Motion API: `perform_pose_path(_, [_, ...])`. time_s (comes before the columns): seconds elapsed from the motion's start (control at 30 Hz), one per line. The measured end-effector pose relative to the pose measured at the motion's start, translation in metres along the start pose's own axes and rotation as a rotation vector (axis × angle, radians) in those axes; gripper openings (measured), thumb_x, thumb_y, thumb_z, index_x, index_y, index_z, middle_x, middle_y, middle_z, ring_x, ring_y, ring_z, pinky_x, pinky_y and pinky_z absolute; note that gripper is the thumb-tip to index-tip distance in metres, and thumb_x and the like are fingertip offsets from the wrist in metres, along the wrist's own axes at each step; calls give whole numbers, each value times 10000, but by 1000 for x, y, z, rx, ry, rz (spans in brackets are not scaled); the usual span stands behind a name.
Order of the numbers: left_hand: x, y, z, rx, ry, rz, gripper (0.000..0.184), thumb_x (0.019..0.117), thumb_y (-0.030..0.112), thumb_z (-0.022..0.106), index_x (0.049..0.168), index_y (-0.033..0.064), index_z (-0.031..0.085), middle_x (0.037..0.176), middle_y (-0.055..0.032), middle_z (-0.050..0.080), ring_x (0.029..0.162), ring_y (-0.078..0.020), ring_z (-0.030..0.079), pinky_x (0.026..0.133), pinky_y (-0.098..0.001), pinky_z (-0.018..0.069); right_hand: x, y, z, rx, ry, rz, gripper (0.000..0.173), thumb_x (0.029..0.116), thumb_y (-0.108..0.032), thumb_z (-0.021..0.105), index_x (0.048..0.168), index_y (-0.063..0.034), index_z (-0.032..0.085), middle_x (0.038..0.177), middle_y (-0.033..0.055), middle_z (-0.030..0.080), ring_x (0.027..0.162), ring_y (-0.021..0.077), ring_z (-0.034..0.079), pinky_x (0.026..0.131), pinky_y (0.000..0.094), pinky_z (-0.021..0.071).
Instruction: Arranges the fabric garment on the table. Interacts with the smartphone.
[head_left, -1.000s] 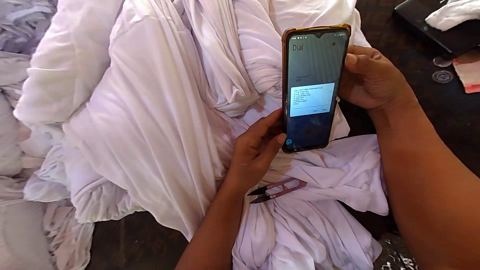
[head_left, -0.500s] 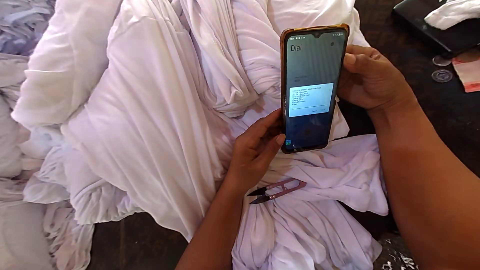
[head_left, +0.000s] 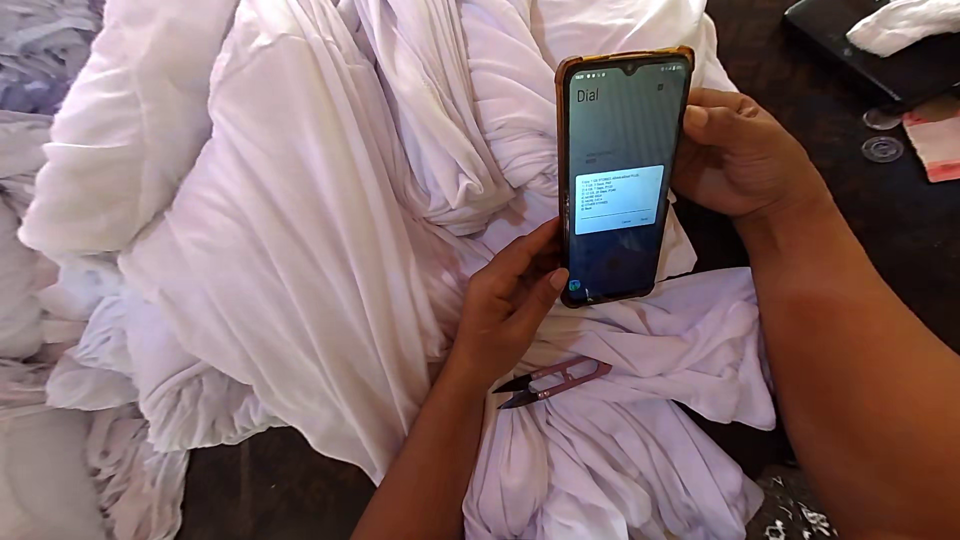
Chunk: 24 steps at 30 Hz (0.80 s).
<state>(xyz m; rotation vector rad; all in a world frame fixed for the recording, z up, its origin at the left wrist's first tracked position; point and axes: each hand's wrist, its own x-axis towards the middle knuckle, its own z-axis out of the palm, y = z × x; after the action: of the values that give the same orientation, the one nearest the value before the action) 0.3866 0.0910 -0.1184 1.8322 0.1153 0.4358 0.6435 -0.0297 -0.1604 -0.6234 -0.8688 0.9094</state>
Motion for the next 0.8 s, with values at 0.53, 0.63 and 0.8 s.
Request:
perform_pose_path(0.53, [0, 0, 0, -22, -4, 5, 444, 1012, 4, 543, 1450, -41, 484, 1285, -64, 663, 1095, -97, 670, 966, -274, 562, -1, 0, 1, 12, 9, 4, 189, 1022, -197, 594, 1109, -123, 745, 1029, -14, 764, 965, 71, 720, 883, 261, 596])
perform_pose_path(0.63, [0, 0, 0, -21, -4, 6, 442, 1012, 3, 544, 1448, -43, 484, 1285, -67, 661, 1093, -99, 670, 964, -275, 562, 0, 0, 1, 14, 7, 5, 191, 1021, -198, 596, 1116, -119, 742, 1031, -12, 763, 965, 71, 719, 881, 261, 596])
perform_pose_path(0.8, [0, 0, 0, -17, -1, 10, 442, 1010, -2, 542, 1447, -41, 487, 1285, -65, 660, 1094, -96, 670, 964, -272, 562, 0, -1, 0, 15, -1, 8, 196, 1022, -204, 598, 1122, -112, 741, 1039, -7, 762, 977, 76, 717, 890, 267, 594])
